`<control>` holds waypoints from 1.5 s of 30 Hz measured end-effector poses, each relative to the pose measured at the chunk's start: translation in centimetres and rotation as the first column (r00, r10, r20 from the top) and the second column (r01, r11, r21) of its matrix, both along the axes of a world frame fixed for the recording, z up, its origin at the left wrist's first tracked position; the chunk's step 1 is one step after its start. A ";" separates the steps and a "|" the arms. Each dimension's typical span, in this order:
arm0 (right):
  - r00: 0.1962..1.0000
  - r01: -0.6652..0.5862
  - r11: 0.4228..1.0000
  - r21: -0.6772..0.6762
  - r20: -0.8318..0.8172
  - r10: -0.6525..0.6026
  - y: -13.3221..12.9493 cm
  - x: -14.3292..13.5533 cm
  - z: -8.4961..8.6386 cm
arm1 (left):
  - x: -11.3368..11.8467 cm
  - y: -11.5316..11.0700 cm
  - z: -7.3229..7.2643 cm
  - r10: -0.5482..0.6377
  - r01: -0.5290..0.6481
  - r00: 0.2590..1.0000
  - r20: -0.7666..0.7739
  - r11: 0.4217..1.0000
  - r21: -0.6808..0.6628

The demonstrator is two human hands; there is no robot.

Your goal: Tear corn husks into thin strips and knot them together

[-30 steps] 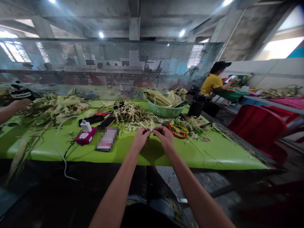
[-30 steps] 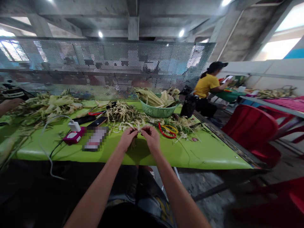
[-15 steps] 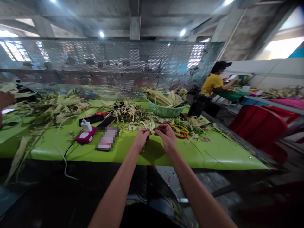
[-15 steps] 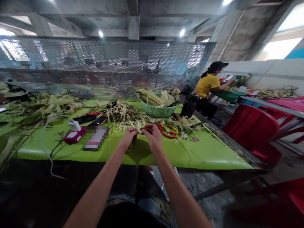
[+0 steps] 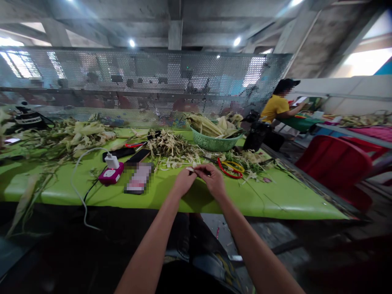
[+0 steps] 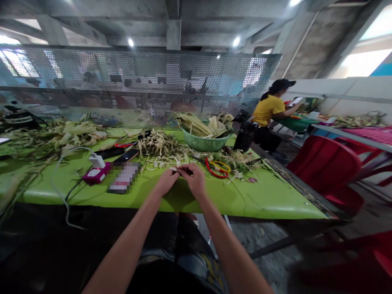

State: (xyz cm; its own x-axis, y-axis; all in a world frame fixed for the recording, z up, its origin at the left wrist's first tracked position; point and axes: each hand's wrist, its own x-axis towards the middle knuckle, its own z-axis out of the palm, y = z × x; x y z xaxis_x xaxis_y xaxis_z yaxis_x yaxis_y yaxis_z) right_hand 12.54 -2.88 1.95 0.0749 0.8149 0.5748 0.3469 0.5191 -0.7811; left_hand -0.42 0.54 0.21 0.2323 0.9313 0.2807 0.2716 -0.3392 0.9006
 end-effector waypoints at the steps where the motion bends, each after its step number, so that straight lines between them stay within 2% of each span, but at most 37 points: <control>1: 1.000 0.015 1.000 0.003 0.011 -0.015 0.0 0.0 0.0 | 0.0 -0.1 0.1 -0.007 0.008 0.999 -0.035 0.999 0.033; 5: 0.999 0.014 0.997 -0.072 -0.052 -0.017 0.5 0.3 -0.3 | -0.1 -0.4 0.4 -0.072 0.090 0.989 -0.126 0.986 0.143; 8: 0.998 -0.008 0.995 -0.101 -0.065 0.001 0.8 0.6 -0.7 | -0.2 -0.7 0.7 -0.061 0.086 0.986 -0.155 0.983 0.164; 11: 0.999 -0.001 0.997 -0.080 -0.039 -0.002 0.9 0.7 -0.8 | -0.2 -0.9 1.0 -0.071 0.085 0.991 -0.114 0.989 0.124; 15: 0.998 0.027 0.996 -0.088 -0.057 -0.032 0.7 0.8 -0.6 | -0.2 -1.0 1.4 -0.192 0.190 0.979 0.064 0.981 0.036; 18: 0.996 0.020 0.991 -0.132 -0.080 -0.031 0.6 0.7 -0.6 | -0.2 -0.8 1.1 -0.181 0.183 0.973 0.141 0.983 -0.001; 23: 0.956 -0.078 0.983 -0.166 -0.292 0.026 0.7 0.6 -0.7 | -0.1 -0.6 0.7 -0.149 0.152 0.978 0.149 0.988 -0.012; 28: 0.894 -0.118 0.976 -0.185 -0.447 0.024 0.6 0.8 -0.5 | -0.3 -0.7 0.8 -0.137 0.159 0.972 0.190 0.982 -0.104; 32: 0.864 -0.193 0.958 -0.212 -0.499 0.064 0.7 1.0 -0.7 | -0.3 -0.6 0.8 -0.115 0.113 0.991 0.064 0.993 0.023; 34: 0.866 -0.214 0.948 -0.235 -0.495 0.073 0.7 0.9 -0.7 | -0.2 -0.6 0.8 -0.125 0.123 0.992 0.016 0.988 0.098; 37: 0.877 -0.221 0.941 -0.257 -0.474 0.077 0.6 0.8 -0.5 | 0.0 -0.6 0.8 -0.164 0.161 0.986 0.012 0.978 0.131; 40: 0.870 -0.213 0.949 -0.233 -0.487 0.076 0.4 0.6 -0.3 | -0.1 -0.7 0.7 -0.185 0.182 0.980 0.066 0.982 0.060; 45: 0.863 -0.238 0.956 -0.173 -0.490 0.125 0.1 0.4 0.0 | -0.2 -0.6 0.2 -0.199 0.255 0.936 0.291 0.952 -0.169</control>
State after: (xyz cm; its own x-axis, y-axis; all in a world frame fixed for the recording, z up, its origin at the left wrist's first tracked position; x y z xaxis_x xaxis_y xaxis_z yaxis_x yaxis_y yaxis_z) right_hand 12.99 -2.74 1.92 0.1279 0.9411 0.3130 -0.1731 0.3319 -0.9273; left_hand -0.57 -0.03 0.43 0.3864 0.9056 0.1749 -0.0512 -0.1683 0.9844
